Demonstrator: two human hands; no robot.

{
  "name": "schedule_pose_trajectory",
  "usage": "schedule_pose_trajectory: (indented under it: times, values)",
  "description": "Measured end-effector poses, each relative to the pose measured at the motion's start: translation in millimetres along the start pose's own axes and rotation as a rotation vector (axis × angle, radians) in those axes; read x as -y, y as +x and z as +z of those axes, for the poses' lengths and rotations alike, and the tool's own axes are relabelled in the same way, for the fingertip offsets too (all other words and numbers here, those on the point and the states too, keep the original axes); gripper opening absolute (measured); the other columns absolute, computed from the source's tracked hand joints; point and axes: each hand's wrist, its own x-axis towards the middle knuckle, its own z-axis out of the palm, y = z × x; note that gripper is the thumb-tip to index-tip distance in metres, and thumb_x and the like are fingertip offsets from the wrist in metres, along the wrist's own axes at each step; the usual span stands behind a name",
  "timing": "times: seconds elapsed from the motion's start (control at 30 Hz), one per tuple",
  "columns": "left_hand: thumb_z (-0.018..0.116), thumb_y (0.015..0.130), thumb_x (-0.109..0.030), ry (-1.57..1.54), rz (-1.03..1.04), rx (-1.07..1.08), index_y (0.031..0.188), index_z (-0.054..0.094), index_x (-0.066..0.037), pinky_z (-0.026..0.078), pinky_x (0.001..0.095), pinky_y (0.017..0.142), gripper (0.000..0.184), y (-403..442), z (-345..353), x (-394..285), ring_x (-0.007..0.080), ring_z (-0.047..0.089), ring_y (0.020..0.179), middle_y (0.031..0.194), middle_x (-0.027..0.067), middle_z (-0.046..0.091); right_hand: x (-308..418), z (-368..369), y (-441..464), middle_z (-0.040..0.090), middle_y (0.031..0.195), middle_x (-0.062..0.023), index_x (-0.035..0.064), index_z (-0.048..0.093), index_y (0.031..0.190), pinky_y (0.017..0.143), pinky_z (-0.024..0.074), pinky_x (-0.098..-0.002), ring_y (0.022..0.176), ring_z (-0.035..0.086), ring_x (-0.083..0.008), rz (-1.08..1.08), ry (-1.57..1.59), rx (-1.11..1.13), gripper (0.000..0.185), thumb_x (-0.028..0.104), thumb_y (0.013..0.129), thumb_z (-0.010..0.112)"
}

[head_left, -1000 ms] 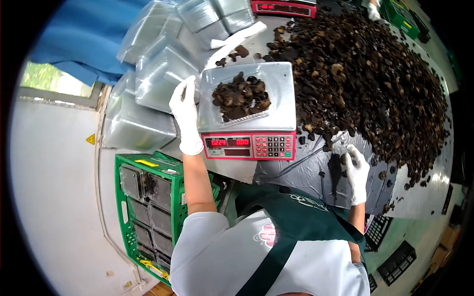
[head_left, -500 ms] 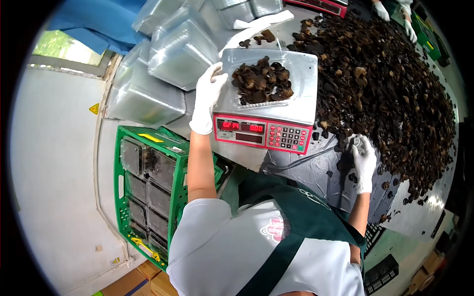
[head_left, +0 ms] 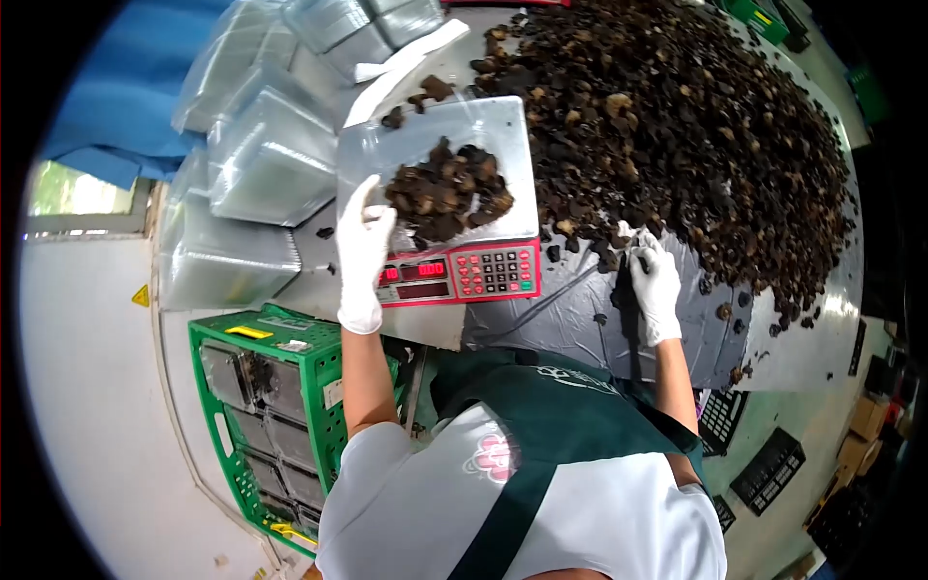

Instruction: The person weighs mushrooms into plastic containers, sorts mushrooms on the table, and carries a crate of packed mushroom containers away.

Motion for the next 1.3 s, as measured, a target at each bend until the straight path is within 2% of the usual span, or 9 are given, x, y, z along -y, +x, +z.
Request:
schedule_pose_trajectory:
  times: [0.1,0.33,0.47,0.57,0.73,0.9,1.0,1.1,1.3]
  values:
    - [0.068,0.079,-0.006,0.052,0.017,0.043,0.131,0.052,-0.01,0.048,0.0257,0.077,0.054,1,-2,5,0.0139,0.059,0.089,0.126,0.0076,0.058,14,-4,15,0.066,0.11,-0.0114,0.0084,0.068,0.094,0.085,0.0493,-0.033,0.099,0.063,-0.0243,0.021,0.174,-0.022,0.014,0.011,0.081,0.068]
    - [0.067,0.082,-0.014,0.19,0.191,-0.037,0.131,0.051,-0.007,0.049,0.0295,0.087,0.051,76,-3,-25,0.0192,0.059,0.106,0.123,0.0087,0.059,69,-17,63,0.066,0.109,-0.0117,0.0074,0.068,0.099,0.084,0.0502,-0.0332,0.097,0.063,-0.025,-0.091,0.316,0.075,0.019,0.01,0.081,0.068]
    - [0.071,0.072,-0.021,0.527,0.637,0.051,0.135,0.045,-0.006,0.038,0.0399,0.103,0.07,139,23,-12,0.0298,0.05,0.119,0.129,0.0168,0.053,82,-15,81,0.067,0.11,-0.0106,0.0071,0.068,0.098,0.085,0.0504,-0.0325,0.098,0.063,-0.0243,-0.181,0.314,0.099,0.017,0.012,0.082,0.067]
    - [0.07,0.075,-0.032,0.727,0.354,0.261,0.136,0.044,-0.006,0.039,0.0406,0.102,0.071,158,49,-27,0.0314,0.05,0.118,0.13,0.0174,0.051,85,-16,83,0.067,0.109,-0.01,0.0079,0.069,0.098,0.084,0.0515,-0.0316,0.098,0.064,-0.0234,-0.123,0.328,0.087,0.016,0.013,0.082,0.068]
    - [0.064,0.081,-0.042,0.82,0.57,0.358,0.135,0.046,-0.022,0.046,0.0407,0.093,0.06,165,82,-35,0.0331,0.05,0.115,0.13,0.0177,0.047,70,-15,81,0.066,0.11,-0.0111,0.0075,0.069,0.099,0.085,0.0513,-0.0318,0.099,0.064,-0.0238,-0.106,0.275,0.104,0.018,0.013,0.082,0.068]
    - [0.061,0.084,-0.027,0.634,0.666,0.45,0.112,0.061,-0.016,0.049,0.0331,0.086,0.03,175,90,-27,0.0198,0.055,0.109,0.126,-0.0013,0.054,60,-15,77,0.066,0.111,-0.0116,0.0063,0.068,0.099,0.086,0.0511,-0.032,0.1,0.064,-0.0241,-0.06,0.312,0.113,0.017,0.012,0.083,0.067]
    - [0.063,0.082,-0.015,0.253,0.518,0.452,0.107,0.063,-0.014,0.048,0.0305,0.085,0.025,177,97,-9,0.0212,0.058,0.099,0.115,0.0001,0.059,55,-12,78,0.066,0.111,-0.0116,0.006,0.068,0.099,0.086,0.0513,-0.0318,0.101,0.064,-0.0241,-0.048,0.298,0.126,0.017,0.013,0.083,0.068]
    - [0.063,0.081,-0.007,0.443,0.693,0.456,0.099,0.065,-0.009,0.047,0.0279,0.084,0.018,183,83,-12,0.0215,0.059,0.091,0.104,0.0016,0.062,52,-10,76,0.066,0.111,-0.0125,0.0059,0.069,0.098,0.086,0.0515,-0.0322,0.103,0.063,-0.0243,-0.059,0.319,0.114,0.016,0.012,0.083,0.068]
    - [0.064,0.08,-0.008,-0.058,0.568,0.383,0.094,0.069,-0.005,0.048,0.0286,0.084,0.015,158,82,-66,0.0155,0.06,0.093,0.097,0.0051,0.065,57,-14,73,0.066,0.113,-0.013,0.0053,0.069,0.099,0.09,0.0496,-0.0311,0.103,0.064,-0.0229,0.007,0.396,0.144,0.017,0.012,0.084,0.067]
